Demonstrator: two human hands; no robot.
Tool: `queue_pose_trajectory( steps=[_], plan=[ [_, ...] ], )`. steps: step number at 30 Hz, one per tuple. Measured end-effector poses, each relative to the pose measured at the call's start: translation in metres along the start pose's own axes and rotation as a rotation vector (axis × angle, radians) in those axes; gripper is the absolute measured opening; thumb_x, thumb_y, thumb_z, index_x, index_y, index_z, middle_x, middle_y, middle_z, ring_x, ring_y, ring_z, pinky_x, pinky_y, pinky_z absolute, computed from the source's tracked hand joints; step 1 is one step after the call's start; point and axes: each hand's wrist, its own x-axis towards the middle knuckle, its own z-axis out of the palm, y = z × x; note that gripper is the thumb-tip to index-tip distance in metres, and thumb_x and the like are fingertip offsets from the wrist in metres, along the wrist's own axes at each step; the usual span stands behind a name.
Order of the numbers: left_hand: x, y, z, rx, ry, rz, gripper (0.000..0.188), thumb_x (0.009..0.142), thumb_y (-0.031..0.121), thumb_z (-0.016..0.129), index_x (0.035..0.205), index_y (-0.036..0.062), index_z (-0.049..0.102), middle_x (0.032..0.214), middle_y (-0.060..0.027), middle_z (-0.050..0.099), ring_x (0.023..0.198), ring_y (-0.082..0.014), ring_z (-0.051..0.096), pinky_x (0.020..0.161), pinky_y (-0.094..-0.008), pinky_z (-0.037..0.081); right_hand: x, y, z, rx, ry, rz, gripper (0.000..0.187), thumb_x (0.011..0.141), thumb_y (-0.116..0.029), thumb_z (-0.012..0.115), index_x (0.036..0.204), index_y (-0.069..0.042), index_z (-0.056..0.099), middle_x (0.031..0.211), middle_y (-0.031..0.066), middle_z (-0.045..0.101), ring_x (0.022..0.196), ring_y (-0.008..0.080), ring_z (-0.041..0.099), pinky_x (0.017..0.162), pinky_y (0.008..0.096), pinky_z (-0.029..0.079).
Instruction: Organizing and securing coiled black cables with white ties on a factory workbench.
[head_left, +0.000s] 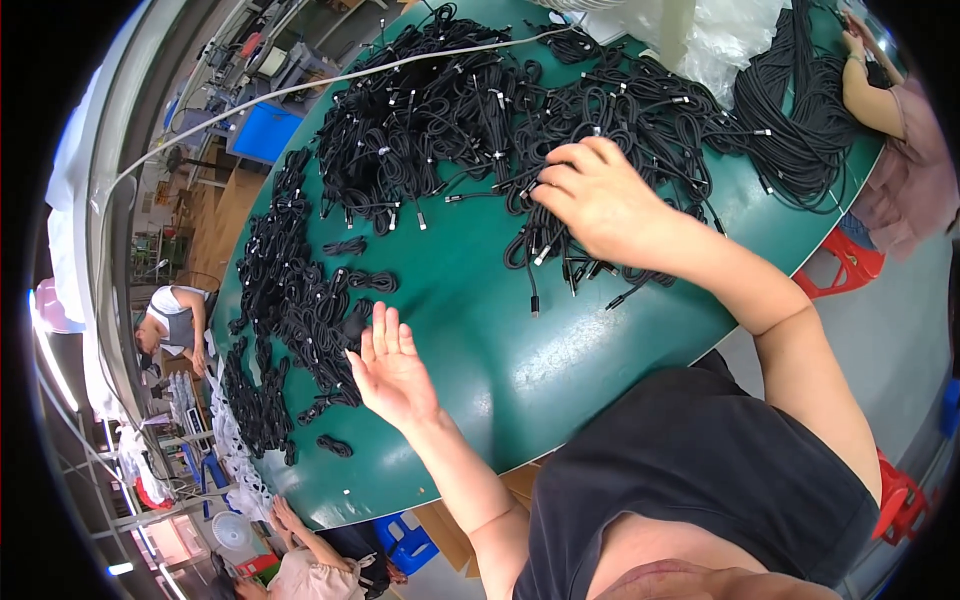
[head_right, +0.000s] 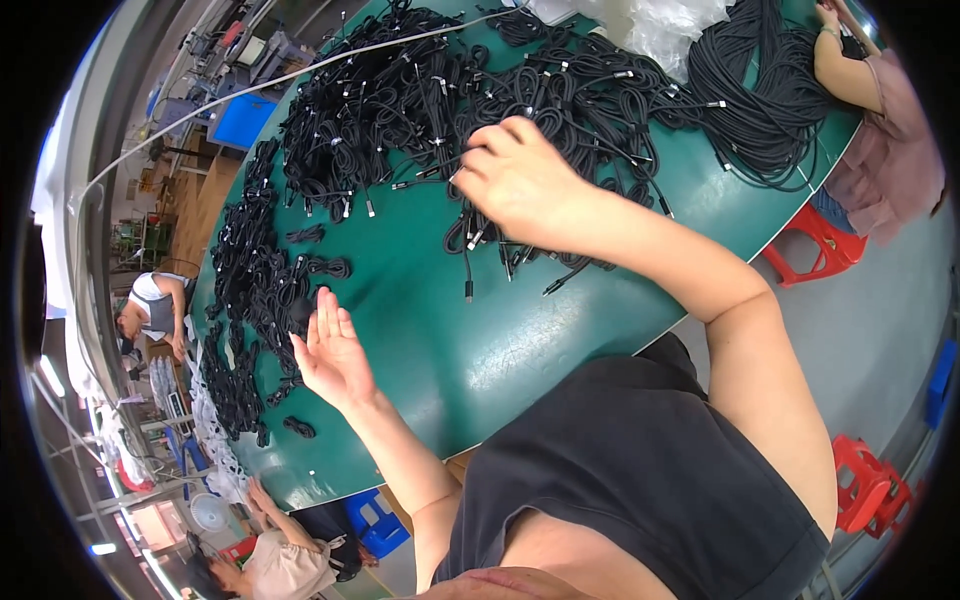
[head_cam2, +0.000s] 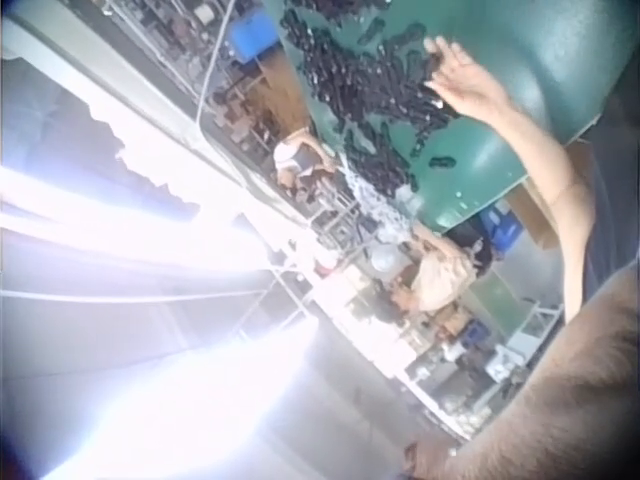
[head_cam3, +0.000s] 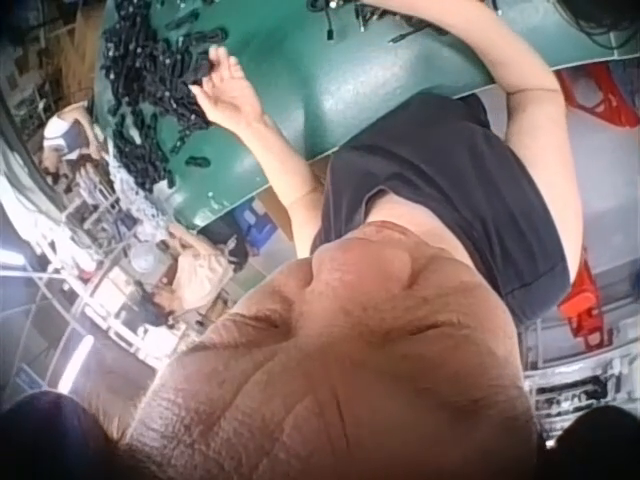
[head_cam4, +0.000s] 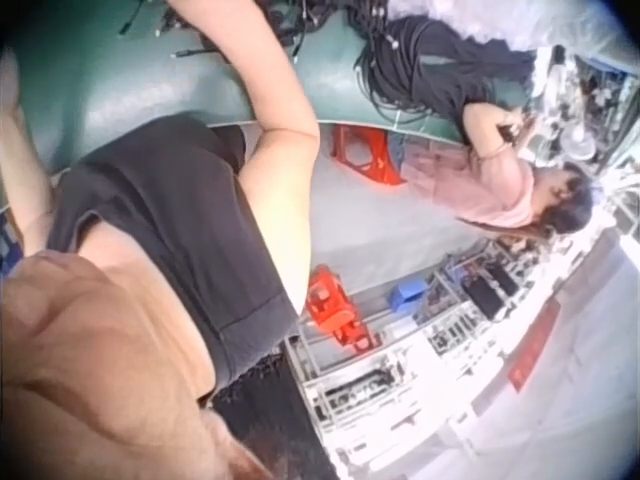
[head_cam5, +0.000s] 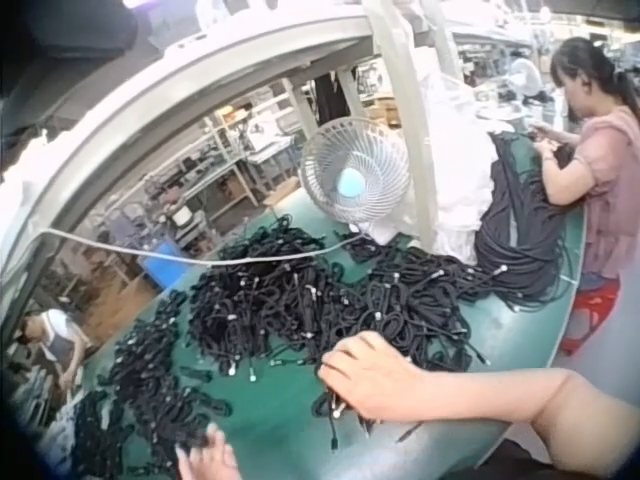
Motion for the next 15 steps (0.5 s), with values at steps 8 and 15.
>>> queue_pose_trajectory(
  steps=[8,15],
  plan=[
    [-0.016,-0.039,0.014,0.274,-0.217,-0.221,0.034,0.087,0.016,0.052,0.112,-0.0069,0.049,0.096,-0.0176,0.06,0.077,-0.0225,0.059,0.065,-0.0306,0.048,-0.007,0.011,-0.008,0.108,-0.121,-0.105,0.035,0.066,-0.001,0.058,0.1,-0.009,0.058,0.101,0.0048,0.054,0.11,0.0226,0.045,0.1,0.0496,0.026],
    [-0.05,-0.064,0.051,0.061,-0.408,-0.557,0.042,0.092,0.028,0.047,0.117,-0.0047,0.046,0.102,-0.0137,0.058,0.09,-0.0207,0.057,0.076,-0.0333,0.048,0.005,-0.042,-0.02,0.434,0.014,-0.419,0.03,0.072,-0.009,0.059,0.102,-0.008,0.058,0.115,0.0106,0.051,0.112,0.0272,0.045,0.094,0.0463,0.037]
  ],
)
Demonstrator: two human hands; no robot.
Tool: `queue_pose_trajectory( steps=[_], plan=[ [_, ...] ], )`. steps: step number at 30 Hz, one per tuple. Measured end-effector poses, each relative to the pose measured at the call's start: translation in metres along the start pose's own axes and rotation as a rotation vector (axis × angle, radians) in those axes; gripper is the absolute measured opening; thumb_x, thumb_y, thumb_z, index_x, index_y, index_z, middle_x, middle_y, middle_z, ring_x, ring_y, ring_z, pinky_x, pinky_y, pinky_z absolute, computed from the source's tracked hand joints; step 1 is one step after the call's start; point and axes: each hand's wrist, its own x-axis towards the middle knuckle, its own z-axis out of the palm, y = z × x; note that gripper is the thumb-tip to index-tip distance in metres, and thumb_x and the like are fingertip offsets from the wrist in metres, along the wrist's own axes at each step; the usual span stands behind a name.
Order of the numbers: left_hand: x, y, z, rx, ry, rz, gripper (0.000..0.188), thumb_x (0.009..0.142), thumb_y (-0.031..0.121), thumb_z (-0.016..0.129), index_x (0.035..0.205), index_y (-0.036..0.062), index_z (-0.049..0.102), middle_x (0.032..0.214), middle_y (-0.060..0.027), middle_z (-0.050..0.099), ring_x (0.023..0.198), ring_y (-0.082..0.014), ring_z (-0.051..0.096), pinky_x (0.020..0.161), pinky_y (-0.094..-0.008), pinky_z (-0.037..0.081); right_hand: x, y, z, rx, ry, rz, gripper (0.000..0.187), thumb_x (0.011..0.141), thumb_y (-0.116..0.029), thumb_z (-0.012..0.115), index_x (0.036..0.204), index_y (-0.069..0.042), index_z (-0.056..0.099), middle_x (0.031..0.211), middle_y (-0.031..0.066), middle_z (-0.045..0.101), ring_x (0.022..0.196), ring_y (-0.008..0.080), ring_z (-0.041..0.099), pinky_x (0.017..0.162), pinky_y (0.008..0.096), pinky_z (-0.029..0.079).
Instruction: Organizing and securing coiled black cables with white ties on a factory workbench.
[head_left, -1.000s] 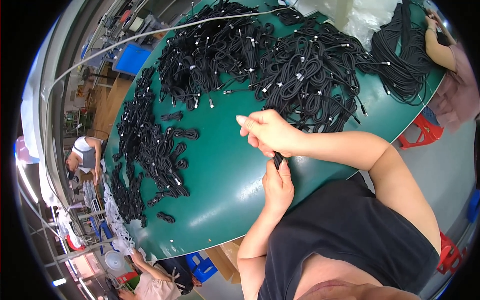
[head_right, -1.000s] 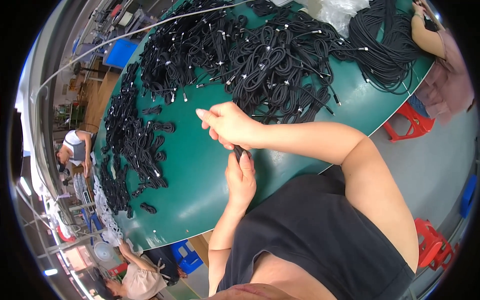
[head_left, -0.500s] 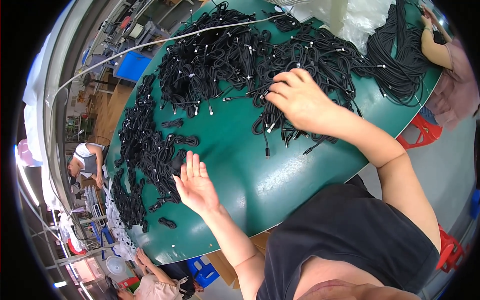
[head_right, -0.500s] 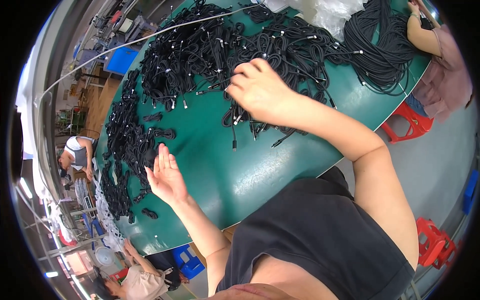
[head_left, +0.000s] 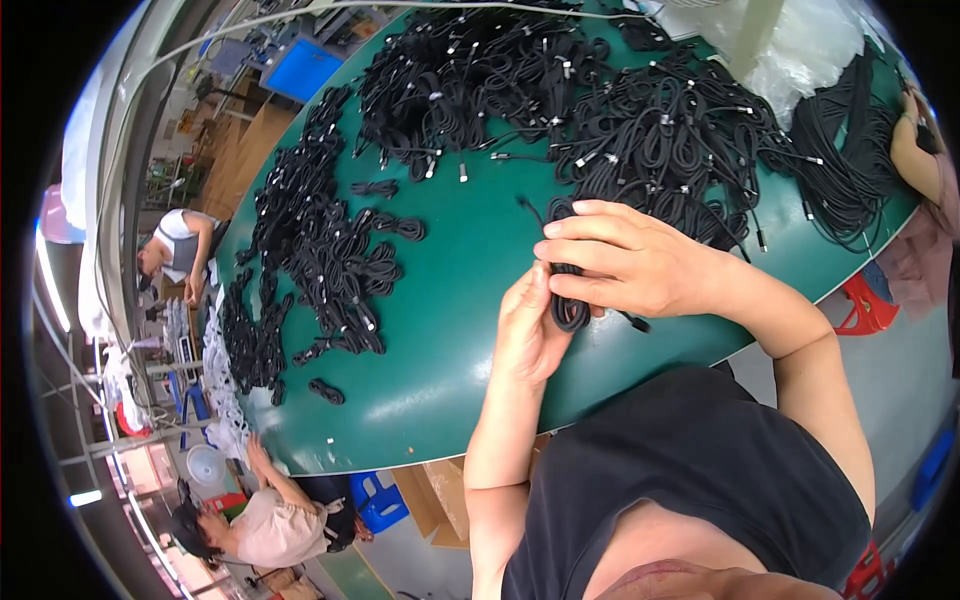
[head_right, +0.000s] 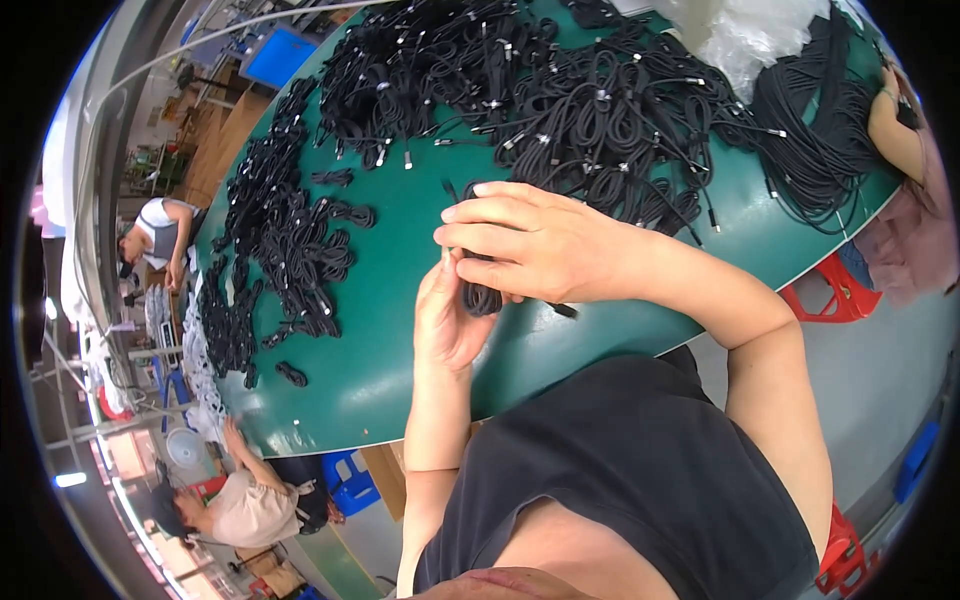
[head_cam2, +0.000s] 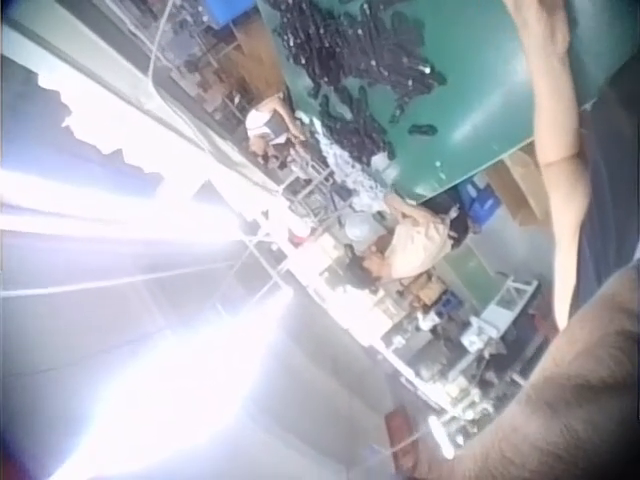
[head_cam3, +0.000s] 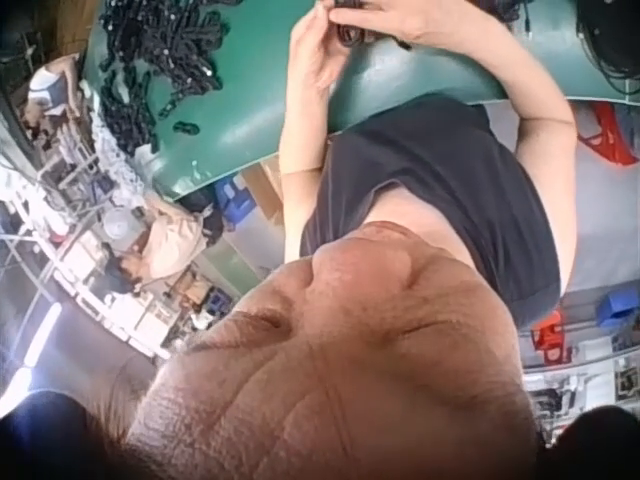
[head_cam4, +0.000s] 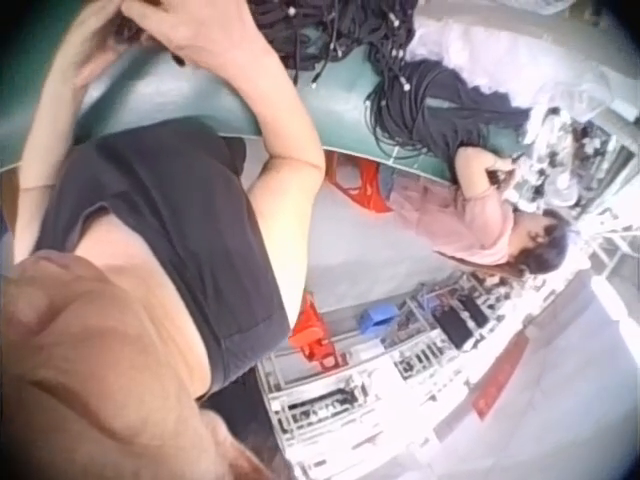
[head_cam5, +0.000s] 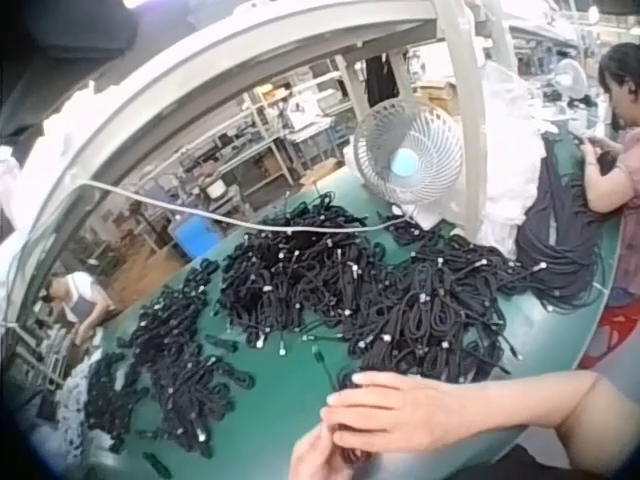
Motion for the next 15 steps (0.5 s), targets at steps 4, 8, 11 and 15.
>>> queue_pose_trajectory(
  steps=[4,8,11,15],
  plan=[
    [-0.003,-0.002,-0.008,0.015,0.007,0.09,0.038,0.091,0.025,0.049,0.117,-0.0026,0.046,0.102,-0.0115,0.057,0.091,-0.0194,0.056,0.083,-0.0342,0.046,0.001,-0.001,0.004,0.114,0.15,0.21,0.042,0.063,0.0,0.063,0.104,-0.003,0.054,0.119,0.0159,0.046,0.108,0.0337,0.047,0.087,0.0411,0.043],
    [-0.003,0.002,-0.01,0.043,0.087,0.214,0.035,0.088,0.017,0.054,0.117,-0.0016,0.047,0.098,-0.0095,0.056,0.091,-0.0184,0.056,0.084,-0.0328,0.045,-0.012,-0.009,0.02,0.444,0.097,0.557,0.025,0.079,-0.011,0.061,0.101,0.0,0.056,0.098,0.0157,0.054,0.083,0.0312,0.057,0.069,0.0346,0.047],
    [-0.002,0.004,-0.008,0.059,0.119,0.285,0.034,0.087,0.013,0.055,0.117,-0.0021,0.047,0.094,-0.0077,0.056,0.088,-0.0171,0.056,0.082,-0.0299,0.046,-0.016,-0.017,0.028,0.572,-0.002,0.663,0.017,0.08,-0.014,0.061,0.092,-0.001,0.061,0.08,0.0099,0.056,0.068,0.0275,0.057,0.06,0.0342,0.046],
    [-0.003,0.0,-0.014,0.051,0.156,0.284,0.033,0.087,0.012,0.055,0.116,-0.0023,0.048,0.095,-0.0067,0.057,0.087,-0.0142,0.056,0.081,-0.0273,0.046,-0.015,-0.021,0.033,0.423,0.064,0.621,0.013,0.078,-0.011,0.062,0.086,-0.002,0.062,0.077,0.0085,0.055,0.062,0.0239,0.056,0.054,0.0345,0.045]
  ],
)
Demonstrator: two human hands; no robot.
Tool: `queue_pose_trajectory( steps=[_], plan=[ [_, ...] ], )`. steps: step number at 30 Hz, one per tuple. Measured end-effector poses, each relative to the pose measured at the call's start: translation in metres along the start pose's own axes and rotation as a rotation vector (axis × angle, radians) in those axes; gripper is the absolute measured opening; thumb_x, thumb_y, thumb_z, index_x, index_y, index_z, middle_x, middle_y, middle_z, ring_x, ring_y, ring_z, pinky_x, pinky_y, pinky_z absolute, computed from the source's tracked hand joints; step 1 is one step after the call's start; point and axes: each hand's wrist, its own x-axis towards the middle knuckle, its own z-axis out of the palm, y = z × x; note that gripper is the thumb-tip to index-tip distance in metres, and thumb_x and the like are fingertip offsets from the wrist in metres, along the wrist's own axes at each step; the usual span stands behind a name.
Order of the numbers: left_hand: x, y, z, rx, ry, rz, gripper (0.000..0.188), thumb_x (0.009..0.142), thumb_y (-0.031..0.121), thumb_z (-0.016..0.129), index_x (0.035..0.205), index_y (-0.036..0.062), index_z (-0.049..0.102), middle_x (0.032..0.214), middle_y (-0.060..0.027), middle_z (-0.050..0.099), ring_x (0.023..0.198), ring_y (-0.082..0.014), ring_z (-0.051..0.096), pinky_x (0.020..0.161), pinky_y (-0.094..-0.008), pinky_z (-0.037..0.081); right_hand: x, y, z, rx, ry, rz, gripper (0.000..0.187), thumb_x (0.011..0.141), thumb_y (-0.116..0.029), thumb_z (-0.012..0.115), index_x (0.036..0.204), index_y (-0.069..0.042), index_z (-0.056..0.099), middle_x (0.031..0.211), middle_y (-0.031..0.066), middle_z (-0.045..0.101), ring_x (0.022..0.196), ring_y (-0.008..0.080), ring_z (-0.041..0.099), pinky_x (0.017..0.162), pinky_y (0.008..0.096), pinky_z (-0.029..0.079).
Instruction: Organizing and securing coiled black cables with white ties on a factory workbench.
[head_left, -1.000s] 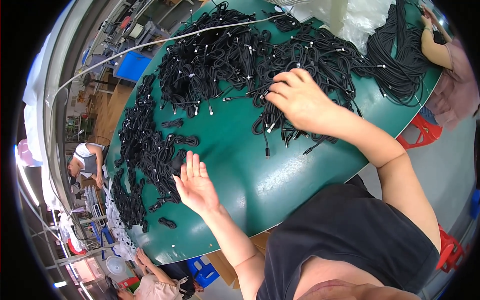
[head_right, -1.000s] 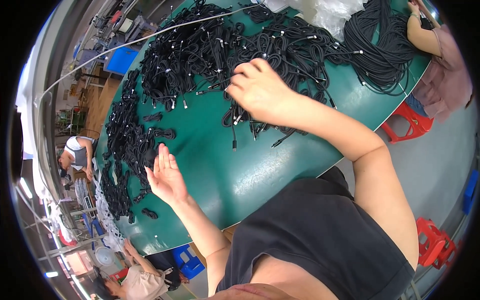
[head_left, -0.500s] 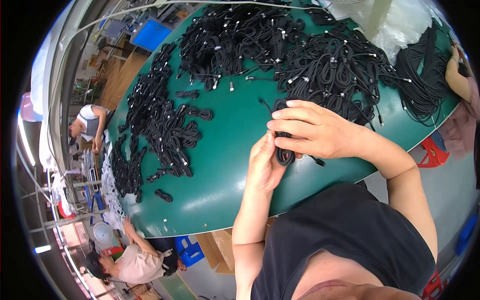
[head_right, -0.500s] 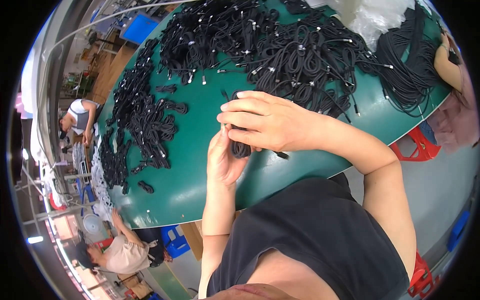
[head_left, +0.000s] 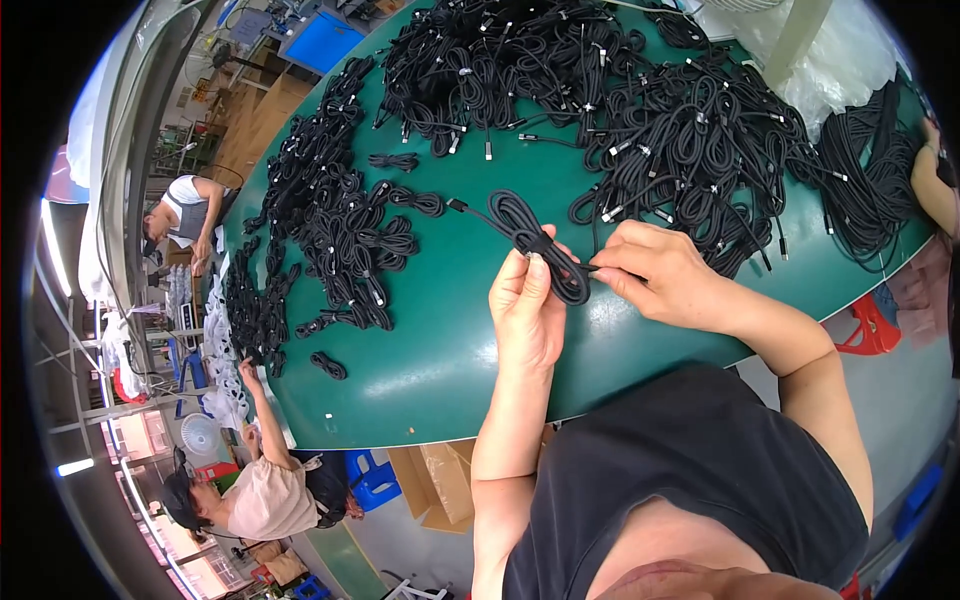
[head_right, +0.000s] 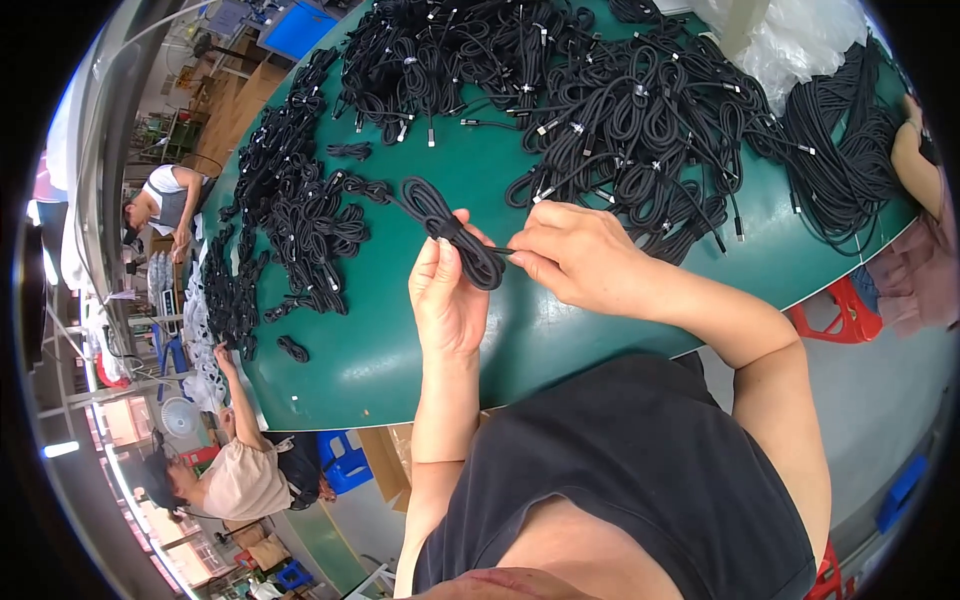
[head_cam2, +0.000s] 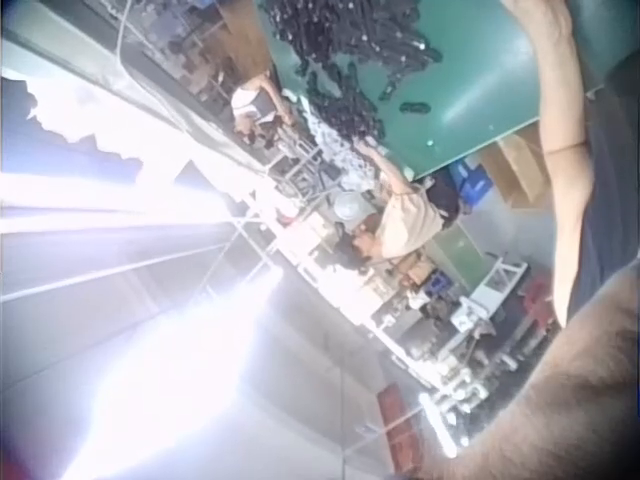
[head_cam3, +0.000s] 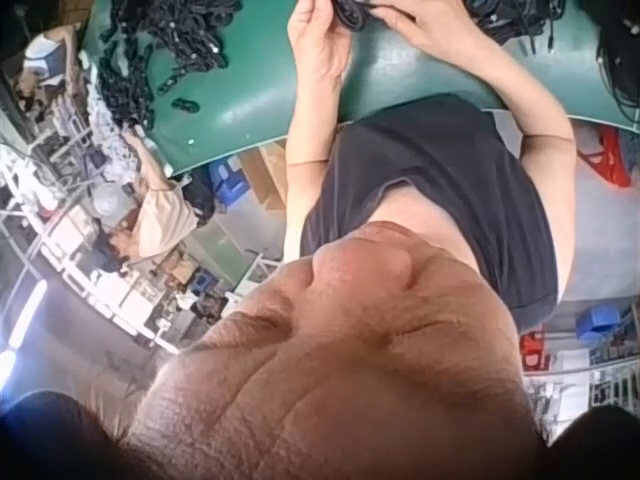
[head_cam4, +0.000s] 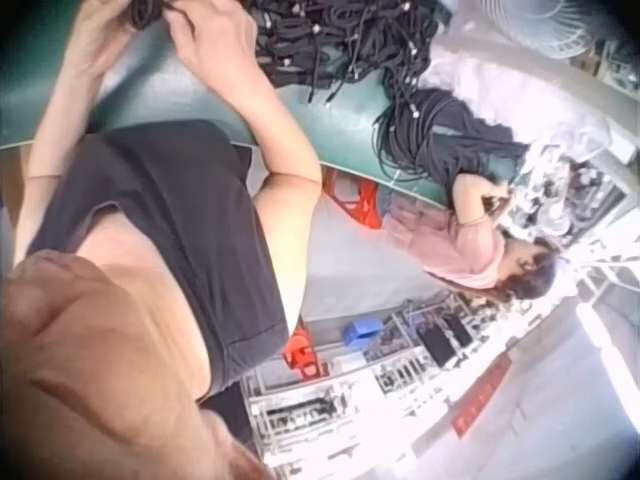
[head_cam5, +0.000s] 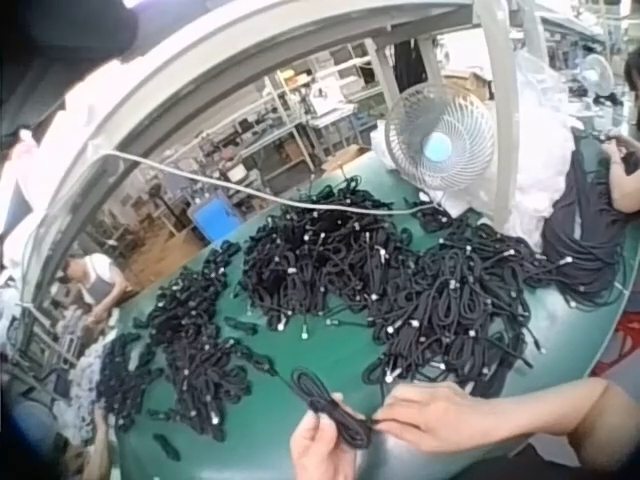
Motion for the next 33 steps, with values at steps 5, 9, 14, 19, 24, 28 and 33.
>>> queue_pose_trajectory(
  steps=[5,9,14,19,24,28,33],
  plan=[
    [-0.007,-0.004,0.008,0.206,0.053,0.025,0.035,0.085,0.015,0.059,0.114,-0.0022,0.051,0.091,-0.0026,0.057,0.082,-0.0091,0.053,0.074,-0.0236,0.044,-0.001,0.002,0.003,0.164,-0.085,0.092,0.008,0.074,-0.006,0.061,0.08,-0.002,0.063,0.07,0.0082,0.053,0.059,0.0229,0.054,0.052,0.0333,0.043],
    [-0.01,0.001,0.004,0.253,0.0,-0.004,0.032,0.087,0.007,0.056,0.116,-0.0035,0.05,0.105,-0.0057,0.057,0.094,-0.0107,0.053,0.083,-0.0244,0.042,-0.003,0.003,0.004,0.286,-0.119,0.14,0.008,0.074,-0.004,0.06,0.081,-0.002,0.062,0.069,0.0083,0.052,0.057,0.0236,0.053,0.051,0.0341,0.042],
    [-0.013,0.005,0.001,0.37,-0.014,-0.021,0.029,0.086,0.004,0.056,0.113,-0.004,0.051,0.1,-0.0077,0.06,0.091,-0.0129,0.056,0.083,-0.0251,0.044,0.007,-0.001,-0.005,-0.206,-0.002,-0.204,0.009,0.075,-0.01,0.062,0.082,-0.004,0.059,0.075,0.0072,0.052,0.064,0.0247,0.054,0.058,0.0349,0.045],
    [-0.014,0.007,0.005,0.485,-0.073,-0.081,0.027,0.085,0.001,0.055,0.111,-0.005,0.052,0.099,-0.0093,0.061,0.092,-0.0131,0.057,0.083,-0.0252,0.045,0.024,-0.004,-0.013,-0.476,0.05,-0.587,0.019,0.064,-0.011,0.058,0.081,-0.002,0.056,0.075,0.0052,0.05,0.075,0.0187,0.052,0.058,0.0283,0.045],
    [-0.016,0.009,0.005,0.607,-0.042,-0.197,0.029,0.087,0.006,0.054,0.114,-0.0057,0.052,0.092,-0.0069,0.061,0.086,-0.0112,0.056,0.079,-0.0243,0.045,0.019,0.001,-0.016,-0.621,-0.229,-0.673,0.029,0.066,-0.011,0.057,0.091,0.006,0.056,0.081,0.0098,0.053,0.071,0.0198,0.052,0.058,0.0273,0.046],
    [-0.015,0.005,-0.001,0.601,-0.084,-0.221,0.033,0.092,0.017,0.049,0.116,-0.0044,0.052,0.087,-0.0051,0.06,0.081,-0.0108,0.055,0.075,-0.0245,0.044,0.015,0.004,-0.012,-0.624,-0.172,-0.627,0.02,0.064,-0.009,0.06,0.08,0.002,0.055,0.07,0.0071,0.05,0.061,0.019,0.052,0.049,0.0274,0.045],
    [-0.011,-0.001,0.003,0.458,-0.099,-0.222,0.035,0.093,0.019,0.046,0.121,-0.0014,0.048,0.085,-0.0065,0.06,0.08,-0.0128,0.056,0.075,-0.0255,0.045,0.021,0.013,-0.003,-0.298,0.219,-0.357,0.01,0.066,-0.002,0.061,0.074,0.0,0.055,0.064,0.0092,0.052,0.054,0.0252,0.056,0.047,0.0331,0.047]
  ],
)
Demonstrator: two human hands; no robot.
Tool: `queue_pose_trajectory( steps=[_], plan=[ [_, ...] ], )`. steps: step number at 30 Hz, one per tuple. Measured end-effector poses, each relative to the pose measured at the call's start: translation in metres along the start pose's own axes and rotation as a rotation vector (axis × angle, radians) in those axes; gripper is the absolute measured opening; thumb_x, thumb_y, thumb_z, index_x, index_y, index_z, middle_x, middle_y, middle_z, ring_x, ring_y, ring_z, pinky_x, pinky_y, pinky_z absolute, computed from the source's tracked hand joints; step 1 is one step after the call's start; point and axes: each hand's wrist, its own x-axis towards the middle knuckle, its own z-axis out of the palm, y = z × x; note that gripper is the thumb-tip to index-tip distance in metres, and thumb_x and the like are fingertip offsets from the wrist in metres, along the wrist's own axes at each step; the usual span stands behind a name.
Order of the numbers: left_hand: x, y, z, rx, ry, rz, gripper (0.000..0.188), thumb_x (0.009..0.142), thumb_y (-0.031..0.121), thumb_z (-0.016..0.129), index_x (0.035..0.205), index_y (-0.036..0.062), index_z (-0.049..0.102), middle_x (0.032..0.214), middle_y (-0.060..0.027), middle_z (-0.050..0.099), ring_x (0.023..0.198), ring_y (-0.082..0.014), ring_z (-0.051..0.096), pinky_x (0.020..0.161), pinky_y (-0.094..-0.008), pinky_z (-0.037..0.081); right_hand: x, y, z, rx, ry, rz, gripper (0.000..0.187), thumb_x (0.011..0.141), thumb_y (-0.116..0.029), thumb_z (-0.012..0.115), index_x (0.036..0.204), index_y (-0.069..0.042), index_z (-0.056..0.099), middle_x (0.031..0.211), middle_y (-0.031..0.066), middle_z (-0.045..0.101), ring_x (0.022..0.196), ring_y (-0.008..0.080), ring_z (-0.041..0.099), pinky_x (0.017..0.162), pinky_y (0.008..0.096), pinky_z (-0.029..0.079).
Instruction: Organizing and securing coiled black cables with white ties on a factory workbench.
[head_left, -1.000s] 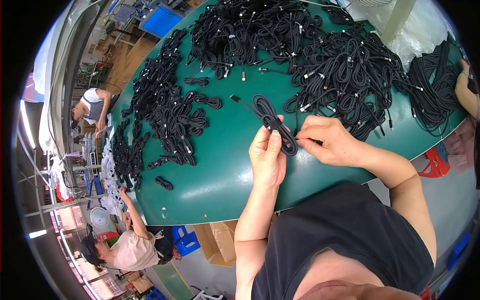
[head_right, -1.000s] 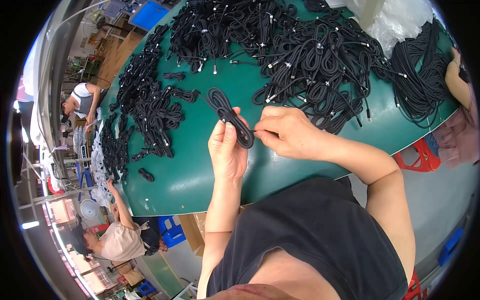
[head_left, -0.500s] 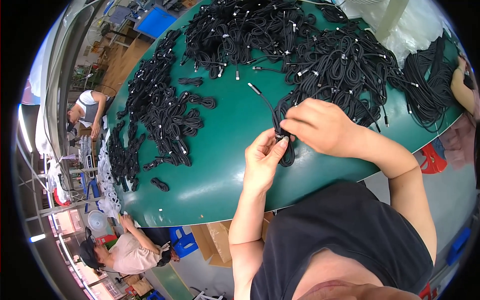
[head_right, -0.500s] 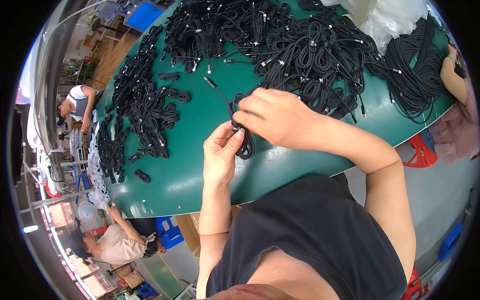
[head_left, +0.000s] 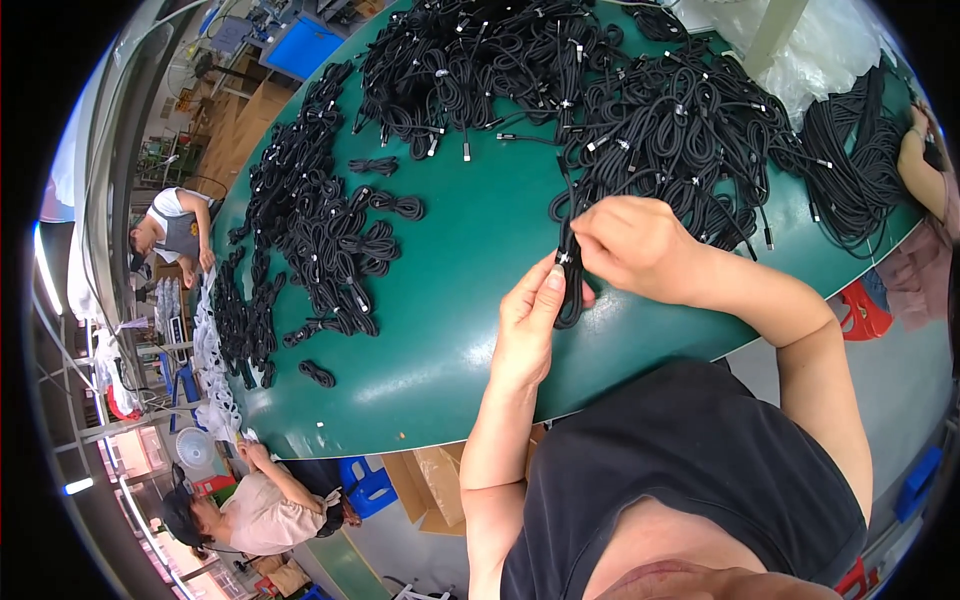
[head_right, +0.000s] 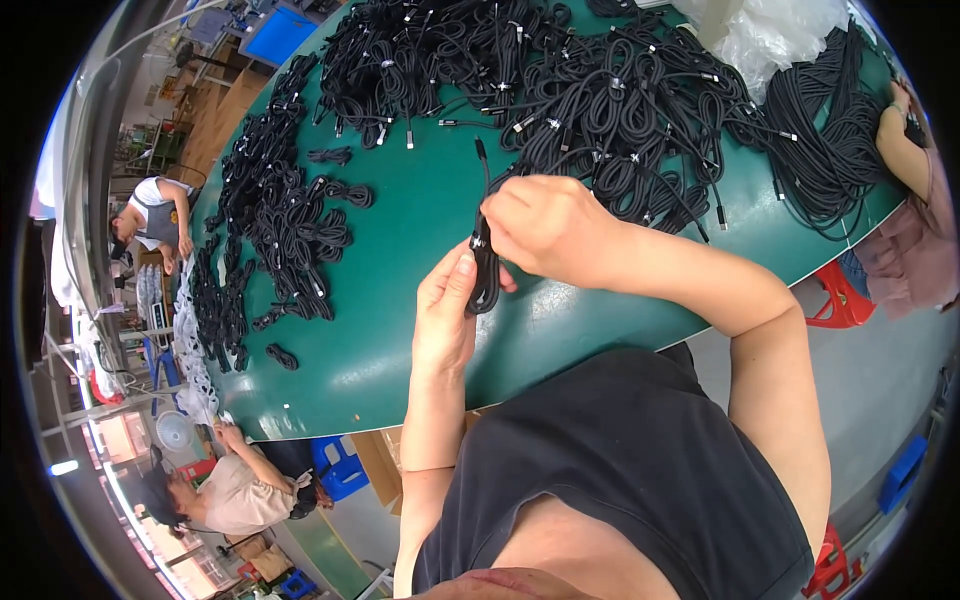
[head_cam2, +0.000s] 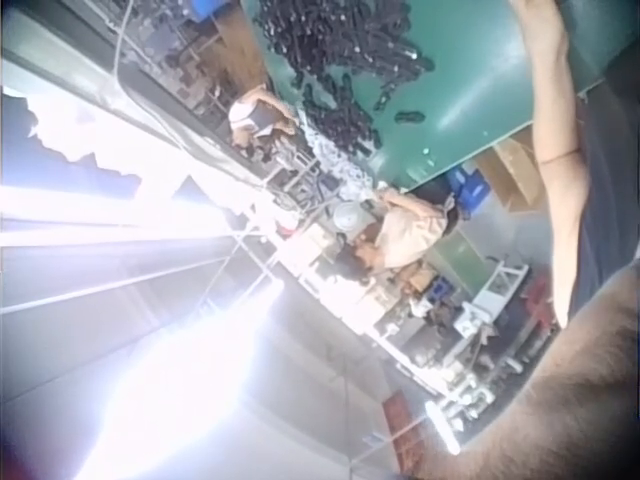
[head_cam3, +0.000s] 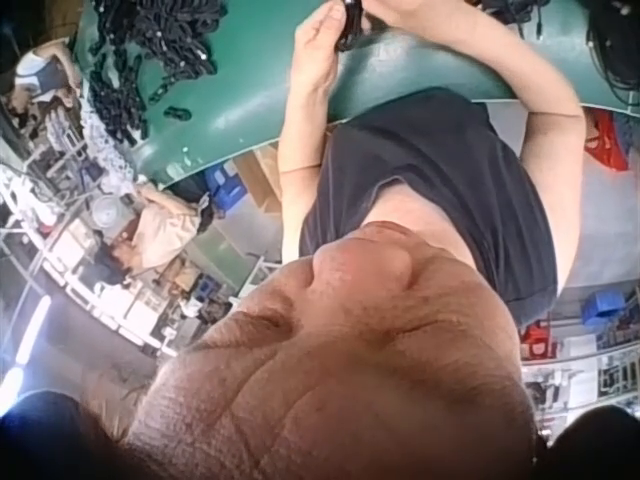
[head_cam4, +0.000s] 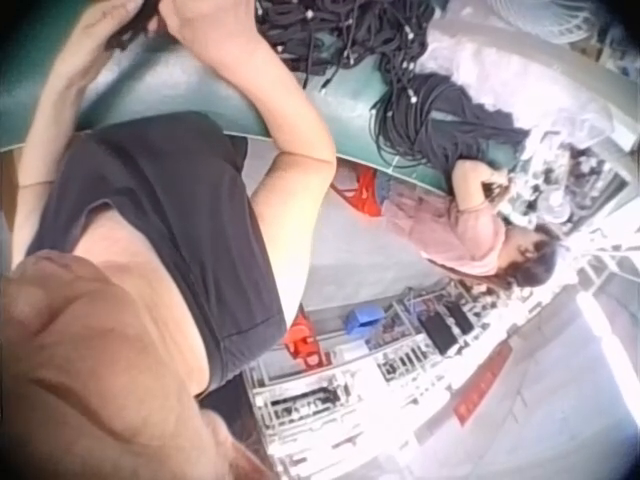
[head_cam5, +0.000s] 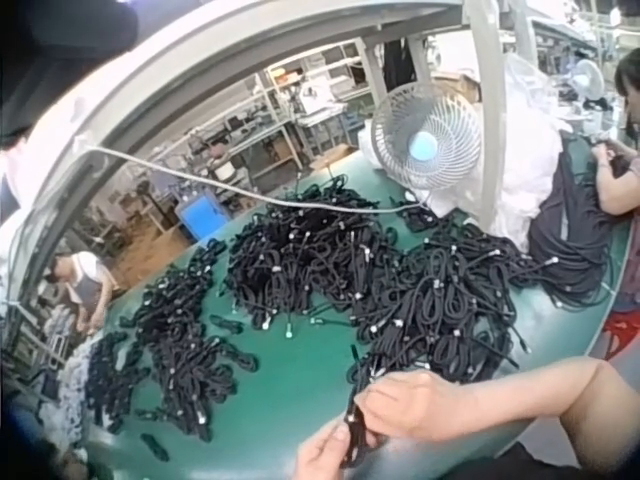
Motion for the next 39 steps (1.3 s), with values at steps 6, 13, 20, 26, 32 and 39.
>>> queue_pose_trajectory(
  steps=[6,13,20,26,32,39],
  plan=[
    [-0.001,-0.006,0.017,-0.019,0.114,0.043,0.038,0.092,0.019,0.047,0.123,-0.0019,0.044,0.085,-0.0091,0.06,0.076,-0.016,0.058,0.073,-0.0279,0.046,0.008,-0.001,0.004,0.415,-0.016,0.693,0.009,0.071,-0.005,0.061,0.075,0.002,0.058,0.062,0.0122,0.057,0.061,0.0214,0.062,0.055,0.0305,0.05],
    [0.001,-0.005,0.01,-0.069,0.117,0.023,0.035,0.092,0.016,0.046,0.121,-0.0033,0.044,0.084,-0.0108,0.06,0.071,-0.0182,0.06,0.068,-0.028,0.049,0.008,0.005,-0.001,-0.024,-0.062,0.112,0.025,0.066,-0.007,0.065,0.089,0.001,0.057,0.079,0.0071,0.051,0.069,0.0186,0.056,0.052,0.0301,0.049],
    [0.0,-0.004,-0.003,-0.093,0.029,-0.062,0.036,0.092,0.017,0.047,0.12,-0.0049,0.044,0.084,-0.0114,0.061,0.07,-0.0187,0.061,0.069,-0.0284,0.047,0.001,0.01,-0.005,-0.267,-0.243,-0.393,0.029,0.057,-0.008,0.061,0.083,0.003,0.056,0.072,0.0066,0.049,0.066,0.0168,0.053,0.047,0.0233,0.047],
    [0.002,-0.01,0.003,-0.137,-0.001,-0.01,0.038,0.091,0.019,0.049,0.121,-0.0025,0.042,0.086,-0.0126,0.06,0.071,-0.0204,0.061,0.07,-0.0293,0.047,0.0,0.018,-0.002,-0.05,-0.045,0.104,0.01,0.07,-0.004,0.061,0.073,-0.001,0.052,0.065,0.0091,0.052,0.058,0.0259,0.057,0.048,0.034,0.047],
    [0.001,-0.013,-0.003,-0.283,0.031,-0.029,0.037,0.09,0.016,0.049,0.122,-0.0024,0.043,0.088,-0.0142,0.06,0.062,-0.0168,0.058,0.051,-0.0244,0.044,0.007,0.014,-0.007,-0.015,-0.075,0.139,0.015,0.069,-0.004,0.063,0.082,-0.001,0.057,0.077,0.0087,0.055,0.068,0.0249,0.058,0.055,0.034,0.049],
    [-0.001,0.003,-0.023,-0.103,0.044,0.051,0.029,0.088,0.009,0.051,0.114,-0.003,0.05,0.086,-0.015,0.061,0.049,-0.0116,0.052,0.04,-0.018,0.036,0.012,0.02,-0.025,-0.06,-0.247,-0.057,0.023,0.071,-0.002,0.061,0.094,-0.005,0.059,0.093,0.0059,0.056,0.095,0.0251,0.051,0.085,0.036,0.039]
  ],
)
